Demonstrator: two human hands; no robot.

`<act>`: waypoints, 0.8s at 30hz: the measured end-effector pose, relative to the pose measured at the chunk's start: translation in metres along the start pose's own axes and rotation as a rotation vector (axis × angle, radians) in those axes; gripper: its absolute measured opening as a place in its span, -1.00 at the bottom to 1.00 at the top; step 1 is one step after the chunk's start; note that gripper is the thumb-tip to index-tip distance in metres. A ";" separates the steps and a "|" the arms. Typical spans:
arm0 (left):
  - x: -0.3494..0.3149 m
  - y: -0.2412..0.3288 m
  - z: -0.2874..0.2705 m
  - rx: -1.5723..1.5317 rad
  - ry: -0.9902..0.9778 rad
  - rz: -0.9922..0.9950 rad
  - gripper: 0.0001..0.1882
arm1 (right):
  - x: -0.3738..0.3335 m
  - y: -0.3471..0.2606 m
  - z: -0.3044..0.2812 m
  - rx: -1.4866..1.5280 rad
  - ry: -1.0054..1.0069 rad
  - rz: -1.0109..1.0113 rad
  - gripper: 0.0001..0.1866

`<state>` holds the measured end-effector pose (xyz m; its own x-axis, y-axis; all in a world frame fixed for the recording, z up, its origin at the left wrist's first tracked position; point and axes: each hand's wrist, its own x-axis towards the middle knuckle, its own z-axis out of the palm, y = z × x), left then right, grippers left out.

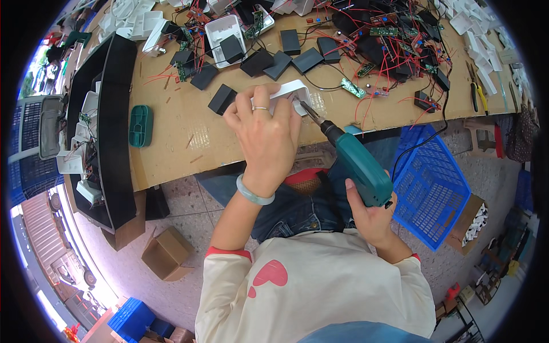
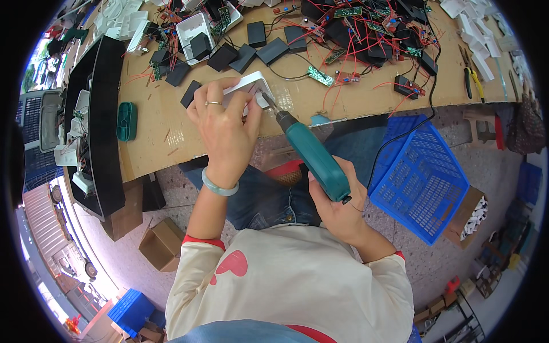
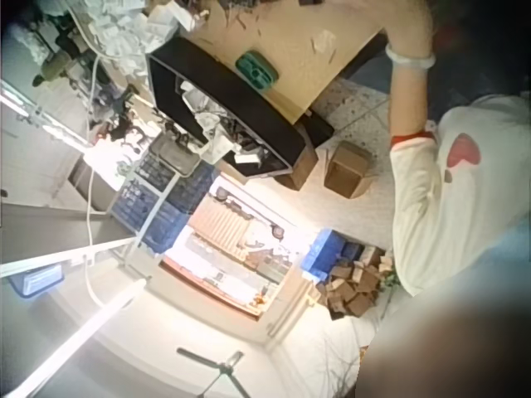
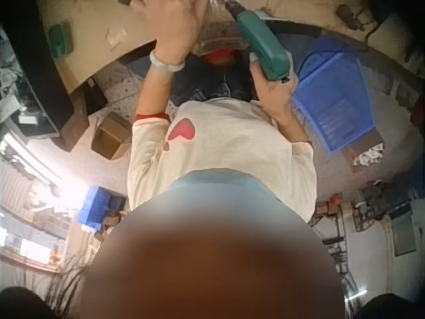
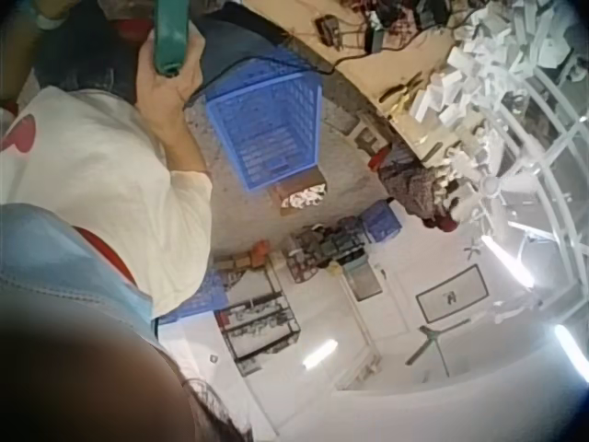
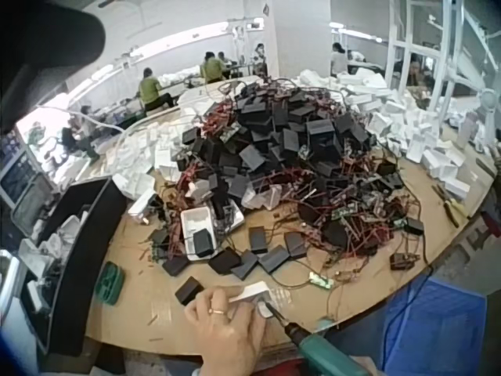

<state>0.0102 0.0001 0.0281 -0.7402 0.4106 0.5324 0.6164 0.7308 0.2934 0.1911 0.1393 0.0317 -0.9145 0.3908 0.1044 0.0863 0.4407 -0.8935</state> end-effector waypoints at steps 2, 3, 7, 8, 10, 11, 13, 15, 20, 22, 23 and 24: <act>0.000 0.000 0.000 0.000 -0.003 0.000 -0.90 | -0.002 0.000 -0.001 0.018 0.024 0.007 -0.69; 0.000 0.000 -0.001 -0.011 -0.010 0.011 -0.89 | -0.004 0.001 -0.001 0.032 0.049 0.001 -0.73; 0.000 -0.001 -0.001 -0.016 -0.015 0.022 -0.88 | -0.007 0.002 -0.006 0.038 0.096 -0.020 -0.81; 0.000 -0.001 -0.001 -0.017 -0.016 0.024 -0.88 | -0.009 0.002 -0.008 0.039 0.098 -0.019 -0.81; 0.000 -0.001 -0.001 -0.021 -0.010 0.023 -0.89 | -0.012 0.001 -0.010 0.108 0.095 0.140 -0.81; 0.000 0.000 -0.001 -0.021 -0.012 0.026 -0.89 | -0.012 0.002 -0.010 0.110 0.098 0.142 -0.81; 0.001 0.000 -0.002 -0.023 -0.019 0.020 -0.89 | -0.011 0.002 -0.011 0.144 0.121 0.170 -0.80; 0.000 0.000 -0.003 -0.024 -0.019 0.023 -0.90 | -0.012 0.004 -0.011 0.155 0.125 0.170 -0.80; 0.000 0.001 -0.003 -0.038 -0.026 0.000 -0.90 | -0.012 0.004 -0.010 0.168 0.086 0.198 -0.79; 0.001 0.001 -0.003 0.031 -0.016 0.001 -0.90 | -0.006 0.006 -0.004 0.099 0.111 -0.003 -0.78; 0.002 0.001 -0.003 0.030 -0.017 0.002 -0.90 | -0.005 0.008 -0.002 0.099 0.112 -0.002 -0.78; 0.002 0.001 -0.003 0.030 -0.015 0.003 -0.90 | -0.004 0.009 0.000 0.106 0.096 0.006 -0.77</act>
<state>0.0104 0.0005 0.0317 -0.7423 0.4213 0.5210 0.6106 0.7455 0.2672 0.1956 0.1415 0.0229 -0.8717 0.4709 0.1355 0.0449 0.3521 -0.9349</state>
